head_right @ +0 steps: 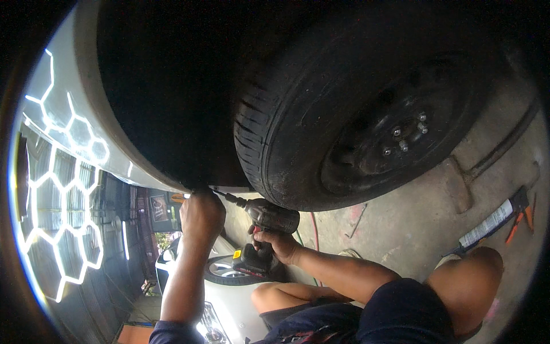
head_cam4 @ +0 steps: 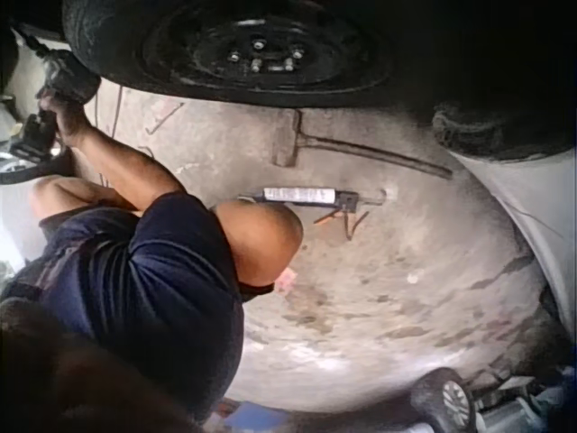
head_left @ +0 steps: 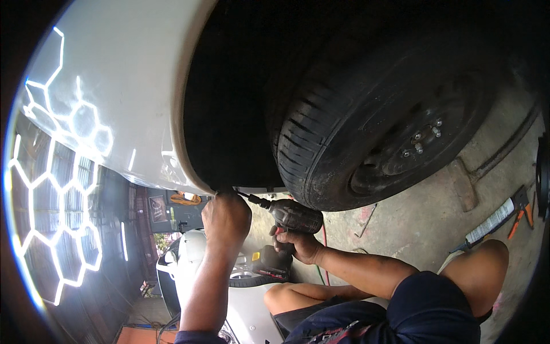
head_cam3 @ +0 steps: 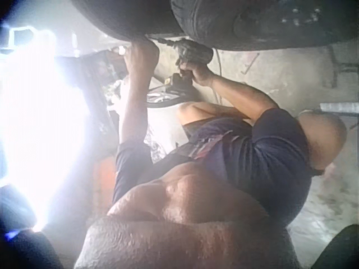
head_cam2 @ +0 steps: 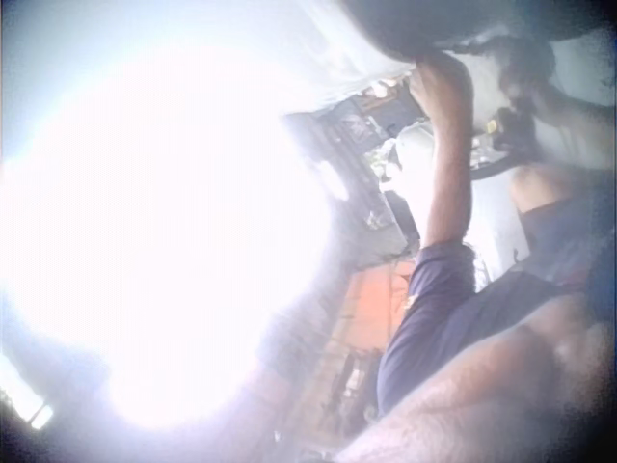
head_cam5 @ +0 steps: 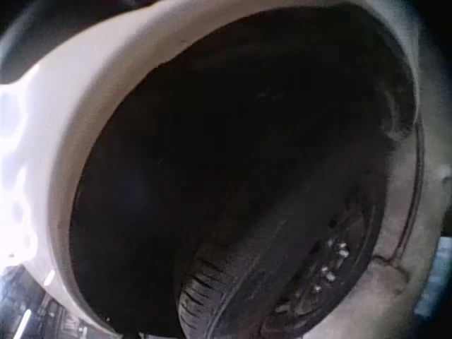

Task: The person secures a car bumper by applying tape and using a power drill to drive a screw into the wheel well.

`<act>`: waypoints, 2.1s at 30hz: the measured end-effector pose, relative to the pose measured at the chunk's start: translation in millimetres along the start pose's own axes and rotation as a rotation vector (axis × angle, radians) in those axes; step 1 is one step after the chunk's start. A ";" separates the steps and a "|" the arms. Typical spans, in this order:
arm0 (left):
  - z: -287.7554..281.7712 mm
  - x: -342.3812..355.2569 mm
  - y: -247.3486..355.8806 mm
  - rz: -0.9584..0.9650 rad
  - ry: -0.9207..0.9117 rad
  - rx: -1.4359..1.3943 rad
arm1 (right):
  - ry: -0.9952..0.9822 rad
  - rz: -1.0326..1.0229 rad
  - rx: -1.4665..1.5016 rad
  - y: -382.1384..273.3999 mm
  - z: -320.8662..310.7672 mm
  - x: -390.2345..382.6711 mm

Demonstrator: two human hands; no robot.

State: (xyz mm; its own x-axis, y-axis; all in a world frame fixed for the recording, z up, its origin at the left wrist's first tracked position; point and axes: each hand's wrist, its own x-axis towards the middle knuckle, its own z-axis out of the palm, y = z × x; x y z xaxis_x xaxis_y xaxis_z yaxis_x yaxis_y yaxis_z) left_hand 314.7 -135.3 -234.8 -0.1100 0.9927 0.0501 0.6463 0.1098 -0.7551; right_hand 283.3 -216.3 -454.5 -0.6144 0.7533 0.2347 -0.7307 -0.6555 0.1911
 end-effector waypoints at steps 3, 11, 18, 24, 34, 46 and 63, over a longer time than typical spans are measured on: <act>-3.8 -2.5 -1.6 0.004 0.029 0.011 | 0.013 -0.018 0.007 4.2 1.3 -1.1; 1.5 -0.4 -3.3 0.031 0.023 0.030 | 0.007 -0.075 -0.053 7.4 -4.7 -0.5; 5.2 2.3 -12.0 0.094 0.054 0.028 | -0.006 -0.109 -0.042 5.9 -3.0 1.2; 10.7 1.3 -16.7 0.126 0.105 0.033 | 0.001 -0.111 -0.034 1.9 3.2 -1.2; 12.1 1.5 -20.2 0.129 0.070 0.070 | 0.021 -0.114 -0.064 3.4 2.4 -2.0; 7.5 3.3 -17.2 0.125 -0.010 0.114 | 0.048 -0.007 0.129 5.3 27.0 -12.1; -3.4 0.5 -9.0 0.146 0.039 0.117 | 0.076 0.007 0.188 19.3 27.2 -22.2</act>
State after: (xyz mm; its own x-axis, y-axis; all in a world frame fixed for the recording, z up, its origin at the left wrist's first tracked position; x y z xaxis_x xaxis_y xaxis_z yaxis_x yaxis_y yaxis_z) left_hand 311.4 -135.6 -225.8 0.0092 0.9991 -0.0423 0.5605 -0.0402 -0.8272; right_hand 291.0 -247.2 -430.1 -0.6451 0.7460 0.1655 -0.6623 -0.6539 0.3658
